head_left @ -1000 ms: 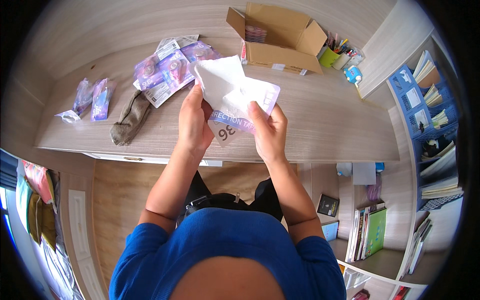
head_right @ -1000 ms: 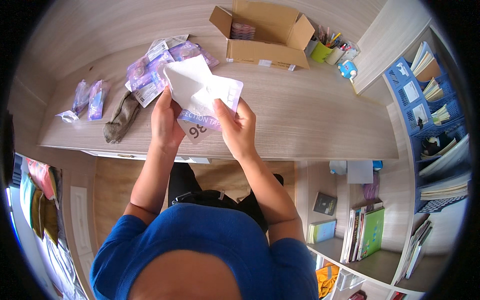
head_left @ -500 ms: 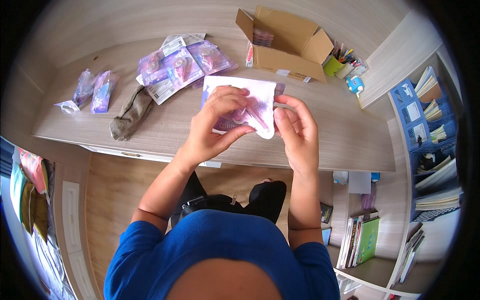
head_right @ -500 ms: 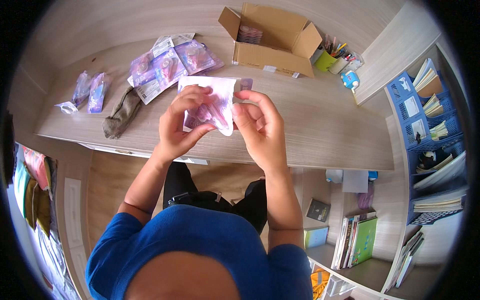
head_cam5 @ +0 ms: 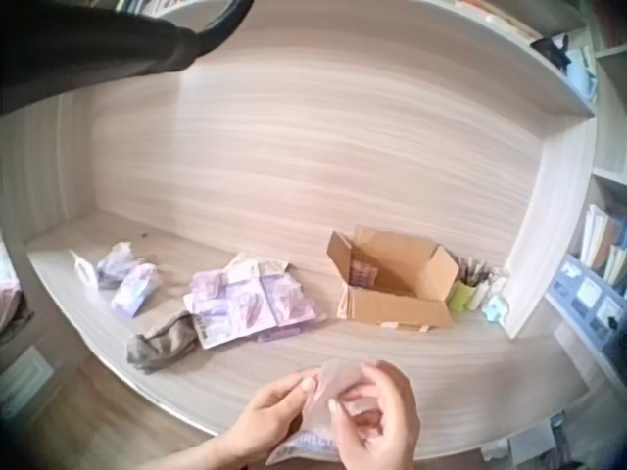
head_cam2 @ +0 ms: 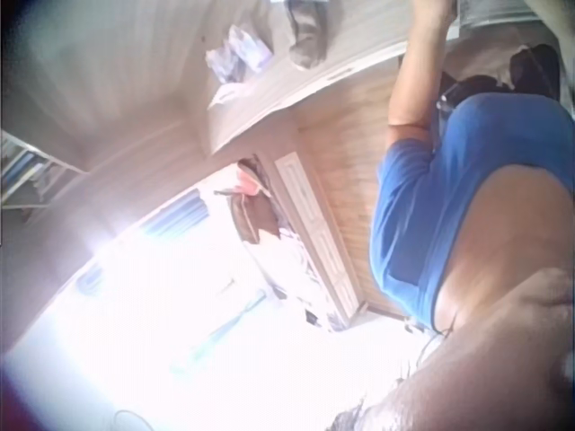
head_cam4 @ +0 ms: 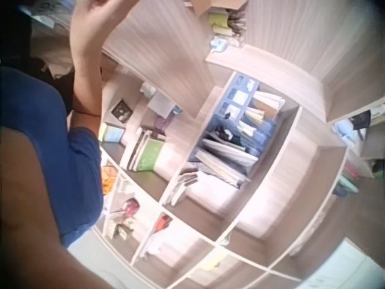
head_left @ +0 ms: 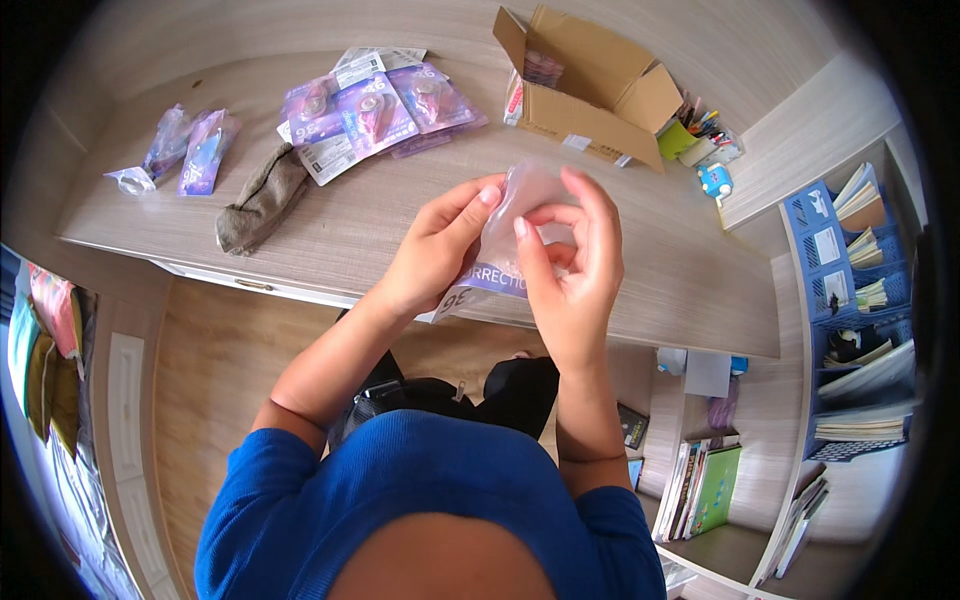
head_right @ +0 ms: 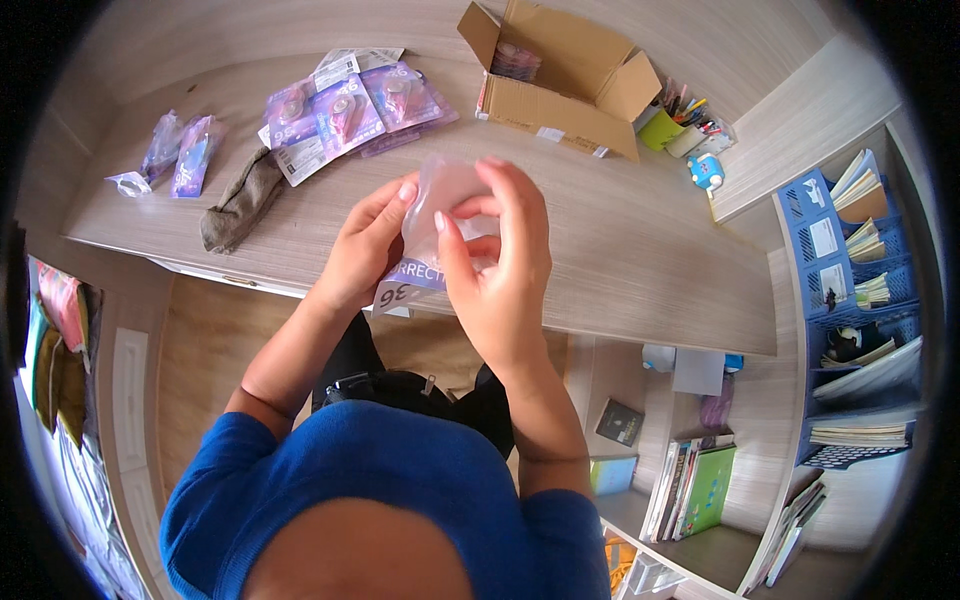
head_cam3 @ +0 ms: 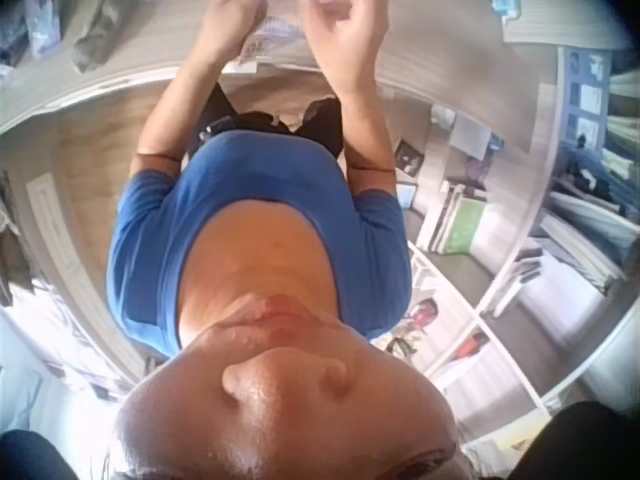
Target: The person unpacks multiple small plastic-wrapped items from a cardboard box on a desk. They remove each item, peel off the attached paper labels, and place the items back into the box. The person handles the items one at a time, repeating the process for several units.
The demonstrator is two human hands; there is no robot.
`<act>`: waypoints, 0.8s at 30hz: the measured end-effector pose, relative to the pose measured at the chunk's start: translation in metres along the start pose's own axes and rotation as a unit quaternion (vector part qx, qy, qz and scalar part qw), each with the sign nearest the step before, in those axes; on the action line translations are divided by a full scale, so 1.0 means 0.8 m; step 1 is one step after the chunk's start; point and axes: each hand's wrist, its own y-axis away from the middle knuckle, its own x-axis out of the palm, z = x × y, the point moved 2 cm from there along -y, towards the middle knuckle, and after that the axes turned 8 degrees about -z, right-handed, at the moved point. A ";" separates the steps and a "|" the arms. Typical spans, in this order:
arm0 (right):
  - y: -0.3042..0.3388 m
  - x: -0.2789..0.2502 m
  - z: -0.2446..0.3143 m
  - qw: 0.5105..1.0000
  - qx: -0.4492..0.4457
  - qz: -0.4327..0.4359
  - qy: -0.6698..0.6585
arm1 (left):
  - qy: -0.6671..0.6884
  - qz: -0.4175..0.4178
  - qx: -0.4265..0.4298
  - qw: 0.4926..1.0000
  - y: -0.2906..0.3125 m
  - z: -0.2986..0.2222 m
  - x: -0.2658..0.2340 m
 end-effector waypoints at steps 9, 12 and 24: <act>-0.021 -0.017 -0.021 0.988 0.091 0.106 -0.064 | 0.084 0.082 -0.078 0.990 0.008 -0.003 0.000; -0.024 -0.021 -0.011 0.966 0.197 0.124 -0.108 | 0.060 0.082 -0.099 0.990 0.007 -0.006 -0.002; -0.026 -0.028 -0.019 0.983 0.119 0.140 -0.003 | -0.138 0.112 0.085 0.980 0.008 -0.016 -0.007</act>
